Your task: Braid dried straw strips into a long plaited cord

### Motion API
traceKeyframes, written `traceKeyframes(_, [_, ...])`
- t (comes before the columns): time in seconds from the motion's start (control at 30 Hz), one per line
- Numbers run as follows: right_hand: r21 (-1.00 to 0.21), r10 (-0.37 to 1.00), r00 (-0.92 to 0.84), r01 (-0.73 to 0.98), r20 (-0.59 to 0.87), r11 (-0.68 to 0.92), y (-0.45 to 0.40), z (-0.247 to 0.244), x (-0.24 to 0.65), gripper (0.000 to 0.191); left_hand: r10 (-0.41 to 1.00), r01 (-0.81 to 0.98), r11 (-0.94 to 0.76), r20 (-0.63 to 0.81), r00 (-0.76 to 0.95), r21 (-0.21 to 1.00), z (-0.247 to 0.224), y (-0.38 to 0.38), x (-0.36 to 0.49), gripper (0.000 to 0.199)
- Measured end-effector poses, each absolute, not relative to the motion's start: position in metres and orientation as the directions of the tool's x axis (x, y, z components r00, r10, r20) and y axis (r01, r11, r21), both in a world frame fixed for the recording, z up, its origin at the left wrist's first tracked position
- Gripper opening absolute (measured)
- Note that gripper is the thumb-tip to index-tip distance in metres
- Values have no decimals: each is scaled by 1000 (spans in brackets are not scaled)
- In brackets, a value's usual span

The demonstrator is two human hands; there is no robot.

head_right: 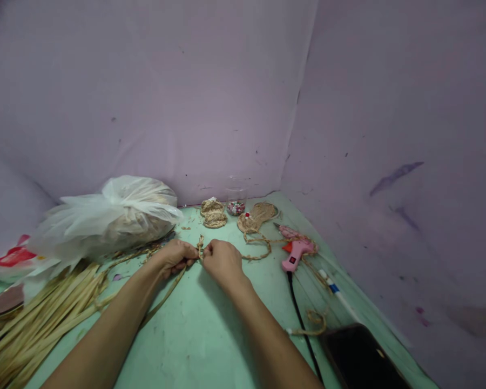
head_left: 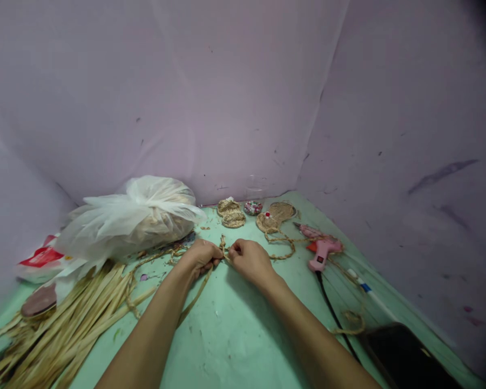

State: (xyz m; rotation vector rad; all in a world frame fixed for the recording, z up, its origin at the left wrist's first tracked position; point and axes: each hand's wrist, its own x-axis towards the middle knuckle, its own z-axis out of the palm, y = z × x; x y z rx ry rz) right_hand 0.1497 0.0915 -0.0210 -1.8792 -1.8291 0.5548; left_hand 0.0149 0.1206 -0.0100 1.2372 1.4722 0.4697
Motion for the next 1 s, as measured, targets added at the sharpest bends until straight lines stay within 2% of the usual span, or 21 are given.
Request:
traceKeyframes(0.1, [-561,997,69,826,29,-41,93,-20,148,24,866,460,351,-470,172,815,-9,120,14,17])
traceKeyframes(0.2, [-614,999,53,788,11,-35,94,-23,146,25,867,518,338,-474,153,786,-10,121,14,19])
traceKeyframes(0.33, [-713,993,-116,693,35,106,92,-30,143,22,865,516,366,-487,118,775,-10,120,16,16])
traceKeyframes(0.57, [-646,956,-262,710,129,281,84,-28,142,17,868,425,336,-451,206,840,-9,119,14,12])
traceKeyframes(0.7, [-687,923,-368,643,111,339,82,-20,151,18,835,427,369,-496,236,825,-10,121,10,12])
traceKeyframes(0.77, [-745,890,-455,606,-37,279,83,-15,161,18,824,418,380,-508,253,825,-10,122,9,14])
traceKeyframes(0.87, [-800,789,-534,592,-303,94,87,-9,175,18,822,394,374,-497,278,840,-9,123,8,17])
traceKeyframes(0.93, [-807,881,-377,591,-284,-7,91,-7,178,18,814,388,367,-494,305,845,-8,123,7,18])
traceKeyframes(1.0, [-846,976,-100,521,-195,-116,96,-7,173,18,803,391,366,-499,327,844,-8,123,6,18])
